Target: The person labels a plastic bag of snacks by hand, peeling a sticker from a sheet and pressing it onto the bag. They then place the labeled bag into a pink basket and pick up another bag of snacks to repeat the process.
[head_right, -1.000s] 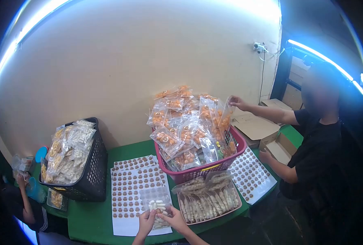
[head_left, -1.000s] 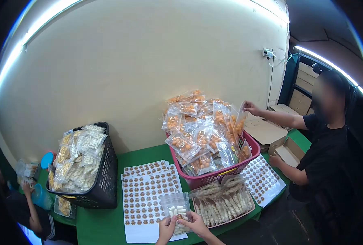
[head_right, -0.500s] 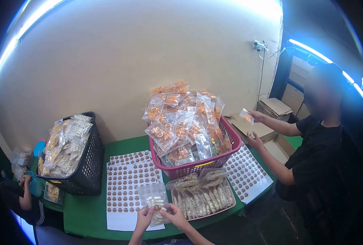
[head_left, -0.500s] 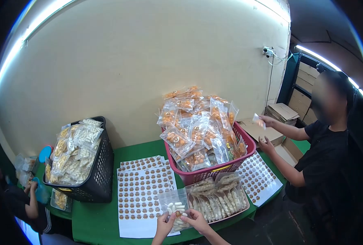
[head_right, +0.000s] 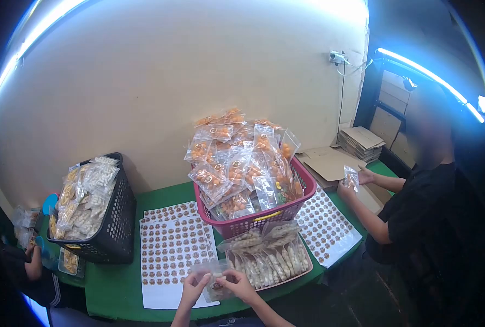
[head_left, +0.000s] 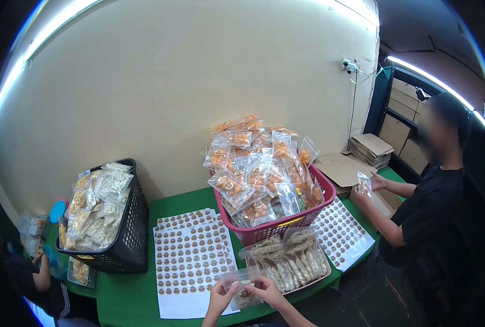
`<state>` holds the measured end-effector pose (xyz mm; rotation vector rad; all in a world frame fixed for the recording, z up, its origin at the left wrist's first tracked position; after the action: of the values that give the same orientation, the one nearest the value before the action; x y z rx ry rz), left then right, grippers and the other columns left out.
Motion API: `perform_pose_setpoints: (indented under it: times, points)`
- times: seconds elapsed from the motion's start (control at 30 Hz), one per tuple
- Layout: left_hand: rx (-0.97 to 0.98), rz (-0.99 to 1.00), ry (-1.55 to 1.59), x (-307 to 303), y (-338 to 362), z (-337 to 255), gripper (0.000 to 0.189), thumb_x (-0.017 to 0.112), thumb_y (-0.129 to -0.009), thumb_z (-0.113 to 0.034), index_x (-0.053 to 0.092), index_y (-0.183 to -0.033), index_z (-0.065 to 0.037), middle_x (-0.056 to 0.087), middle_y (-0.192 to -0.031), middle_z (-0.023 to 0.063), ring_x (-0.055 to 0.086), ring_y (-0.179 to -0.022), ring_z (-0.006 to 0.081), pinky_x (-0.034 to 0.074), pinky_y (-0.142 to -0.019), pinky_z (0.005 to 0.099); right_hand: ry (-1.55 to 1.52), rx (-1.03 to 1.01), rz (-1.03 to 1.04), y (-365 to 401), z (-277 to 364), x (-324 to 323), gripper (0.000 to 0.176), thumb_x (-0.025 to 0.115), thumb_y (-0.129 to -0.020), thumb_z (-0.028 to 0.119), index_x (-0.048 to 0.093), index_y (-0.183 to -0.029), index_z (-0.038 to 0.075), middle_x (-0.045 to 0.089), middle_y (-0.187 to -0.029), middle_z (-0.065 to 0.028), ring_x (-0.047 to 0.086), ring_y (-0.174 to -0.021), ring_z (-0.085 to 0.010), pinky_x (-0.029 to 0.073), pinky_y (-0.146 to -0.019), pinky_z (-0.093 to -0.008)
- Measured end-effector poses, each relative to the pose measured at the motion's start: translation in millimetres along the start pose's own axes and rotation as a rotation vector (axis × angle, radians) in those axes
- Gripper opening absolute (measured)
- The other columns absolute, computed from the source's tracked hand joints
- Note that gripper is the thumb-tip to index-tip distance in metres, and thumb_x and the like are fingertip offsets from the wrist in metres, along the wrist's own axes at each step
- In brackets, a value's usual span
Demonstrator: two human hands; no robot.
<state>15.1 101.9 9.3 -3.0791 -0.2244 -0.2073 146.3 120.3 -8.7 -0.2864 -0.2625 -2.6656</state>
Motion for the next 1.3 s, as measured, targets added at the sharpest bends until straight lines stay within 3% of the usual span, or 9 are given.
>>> perform_pose_setpoints:
  times: [0.13,0.23,0.33,0.53,0.67,0.9,1.07,1.3]
  points:
    - [0.003,-0.031,0.074,-12.4,-6.8,5.7,0.013,0.059,-0.080,-0.009,0.059,-0.089,0.000,0.061,-0.081,0.0054,0.057,-0.077,0.0108,0.045,-0.072,0.0240,0.046,-0.023,0.021,-2.0,-7.9,10.4,0.021,0.063,-0.079,0.014,0.057,-0.094,0.001,0.060,-0.086,-0.0021,0.056,-0.083,-0.0082,0.044,-0.073,-0.0231]
    - [0.043,0.011,0.006,-14.6,-8.9,1.7,0.007,0.059,-0.080,-0.008,0.057,-0.083,-0.002,0.061,-0.078,0.0043,0.057,-0.074,0.0099,0.045,-0.069,0.0236,-0.141,-0.141,-0.062,-4.9,11.6,13.0,0.020,0.062,-0.080,0.014,0.057,-0.094,0.001,0.059,-0.087,-0.0018,0.054,-0.083,-0.0070,0.043,-0.071,-0.0219]
    - [0.015,0.051,0.021,-12.8,-5.5,0.3,0.005,0.058,-0.080,-0.008,0.056,-0.081,-0.003,0.059,-0.074,0.0017,0.055,-0.071,0.0074,0.043,-0.066,0.0217,-0.070,-0.252,-0.028,-14.0,12.3,15.6,0.017,0.061,-0.080,0.012,0.059,-0.093,0.001,0.059,-0.089,-0.0022,0.053,-0.085,-0.0067,0.042,-0.071,-0.0208]
    - [0.112,0.068,-0.050,-44.9,-8.3,-19.2,0.004,0.056,-0.081,-0.007,0.056,-0.081,-0.002,0.056,-0.077,0.0018,0.053,-0.073,0.0077,0.041,-0.066,0.0209,-0.223,-0.158,-0.032,-31.3,3.8,52.8,0.012,0.061,-0.079,0.007,0.060,-0.090,0.001,0.059,-0.086,-0.0010,0.054,-0.080,-0.0075,0.042,-0.072,-0.0219]
    - [0.189,0.035,-0.077,-77.6,-10.6,-48.1,0.002,0.056,-0.080,-0.005,0.056,-0.080,-0.003,0.056,-0.076,0.0022,0.053,-0.073,0.0083,0.041,-0.066,0.0211,-0.134,-0.187,0.007,-53.6,13.5,91.9,0.010,0.062,-0.078,0.006,0.061,-0.087,0.001,0.060,-0.083,-0.0014,0.056,-0.079,-0.0079,0.044,-0.072,-0.0221]
    - [0.010,-0.124,0.015,-151.6,-7.1,-30.7,0.006,0.059,-0.080,-0.007,0.058,-0.083,-0.002,0.058,-0.076,0.0006,0.054,-0.069,0.0064,0.043,-0.064,0.0200,-0.031,-0.288,-0.053,-78.8,-1.3,148.5,0.010,0.062,-0.079,0.007,0.061,-0.086,0.000,0.062,-0.085,-0.0027,0.057,-0.078,-0.0086,0.045,-0.073,-0.0226]
    - [0.064,-0.159,-0.017,-182.9,-10.5,-39.7,0.007,0.062,-0.078,-0.006,0.058,-0.082,-0.001,0.058,-0.071,0.0009,0.054,-0.063,0.0064,0.043,-0.058,0.0192,-0.058,-0.201,-0.103,-82.3,-11.4,171.7,0.012,0.062,-0.079,0.007,0.061,-0.088,0.000,0.062,-0.085,-0.0031,0.055,-0.080,-0.0080,0.043,-0.073,-0.0206]
    - [0.118,-0.081,-0.057,-224.3,-14.0,-44.4,0.007,0.063,-0.075,-0.001,0.059,-0.080,0.001,0.060,-0.076,0.0052,0.057,-0.068,0.0104,0.045,-0.061,0.0213,-0.041,-0.271,-0.178,-84.0,-19.8,186.3,0.009,0.062,-0.078,0.005,0.061,-0.086,0.000,0.059,-0.081,-0.0017,0.053,-0.074,-0.0058,0.042,-0.070,-0.0190]
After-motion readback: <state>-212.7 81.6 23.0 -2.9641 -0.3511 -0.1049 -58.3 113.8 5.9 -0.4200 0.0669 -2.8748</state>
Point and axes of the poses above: each hand's wrist, its own y-axis away from the middle knuckle, its own x-axis out of the palm, z = x × y, the point moved 10 cm from there along -y, towards the middle knuckle
